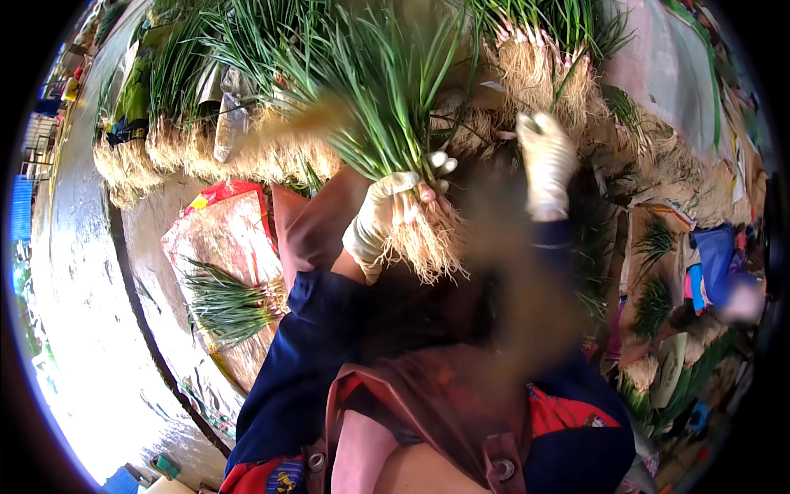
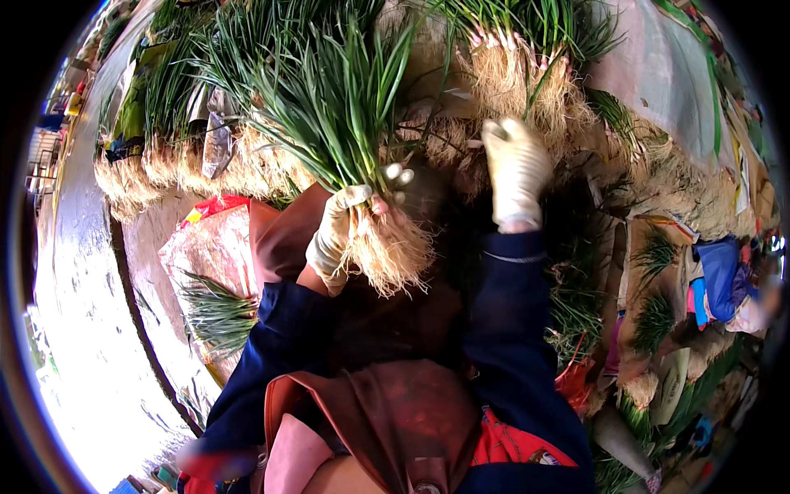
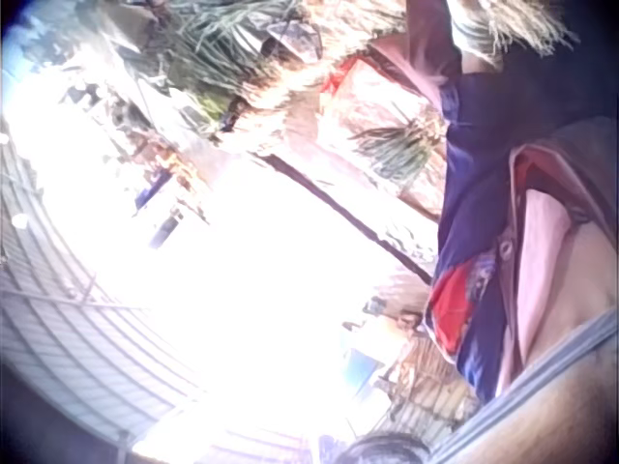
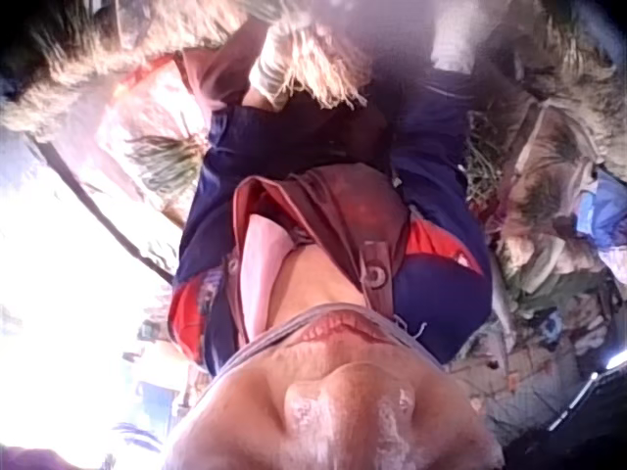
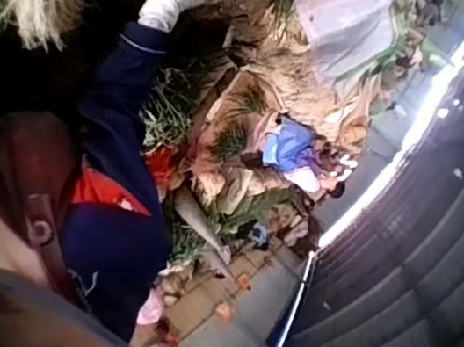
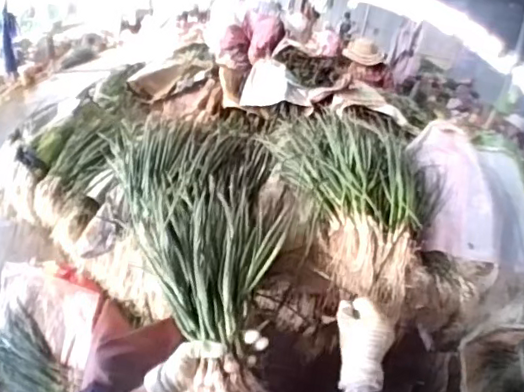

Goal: The person picks up bundles of green onions from a pile, removes wilted or loose outer leaves by hand, and arranges the cleaned bundles on a plastic sheet.

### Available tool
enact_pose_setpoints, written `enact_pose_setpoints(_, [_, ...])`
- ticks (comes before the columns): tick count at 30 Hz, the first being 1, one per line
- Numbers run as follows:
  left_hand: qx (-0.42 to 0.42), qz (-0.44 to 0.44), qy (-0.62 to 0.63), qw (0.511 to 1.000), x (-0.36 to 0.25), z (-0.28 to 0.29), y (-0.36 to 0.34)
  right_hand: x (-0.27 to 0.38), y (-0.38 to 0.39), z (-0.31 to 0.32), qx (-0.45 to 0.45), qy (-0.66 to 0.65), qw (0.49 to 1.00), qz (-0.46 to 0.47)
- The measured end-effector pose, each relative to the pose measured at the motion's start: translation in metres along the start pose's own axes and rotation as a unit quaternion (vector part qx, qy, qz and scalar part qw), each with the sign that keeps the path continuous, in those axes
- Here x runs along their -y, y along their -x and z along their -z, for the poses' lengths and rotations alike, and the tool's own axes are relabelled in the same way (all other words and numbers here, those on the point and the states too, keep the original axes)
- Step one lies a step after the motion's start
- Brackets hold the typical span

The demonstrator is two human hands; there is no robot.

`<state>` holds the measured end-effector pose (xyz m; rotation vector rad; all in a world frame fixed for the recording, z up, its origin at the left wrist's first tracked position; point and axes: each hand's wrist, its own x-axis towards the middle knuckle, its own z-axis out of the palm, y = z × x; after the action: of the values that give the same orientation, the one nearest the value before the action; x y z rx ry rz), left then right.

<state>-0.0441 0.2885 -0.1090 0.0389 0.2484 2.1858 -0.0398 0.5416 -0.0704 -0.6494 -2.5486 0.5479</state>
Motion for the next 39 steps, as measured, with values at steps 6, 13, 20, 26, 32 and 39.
enact_pose_setpoints(6, [0.026, -0.020, 0.008, 0.999, 0.004, 0.000, -0.002, -0.041, 0.029, 0.003, 0.255, 0.024, 0.964, -0.070])
enact_pose_setpoints(13, [-0.100, -0.068, -0.036, 0.992, 0.012, -0.030, -0.001, 0.016, 0.023, -0.056, 0.438, -0.632, 0.627, -0.128])
enact_pose_setpoints(20, [-0.055, -0.019, -0.028, 0.998, 0.006, -0.025, -0.002, 0.014, 0.008, -0.009, 0.477, -0.442, 0.758, -0.053])
enact_pose_setpoints(26, [-0.158, -0.051, -0.139, 0.976, 0.018, -0.023, -0.007, 0.025, 0.001, 0.004, 0.371, -0.038, 0.857, 0.355])
enact_pose_setpoints(32, [-0.156, -0.069, -0.133, 0.976, 0.015, -0.026, -0.006, 0.013, -0.030, 0.034, 0.594, -0.193, 0.780, 0.027])
enact_pose_setpoints(39, [-0.190, -0.043, -0.156, 0.968, 0.024, -0.020, -0.020, 0.051, 0.017, 0.004, 0.320, 0.100, 0.845, 0.416])
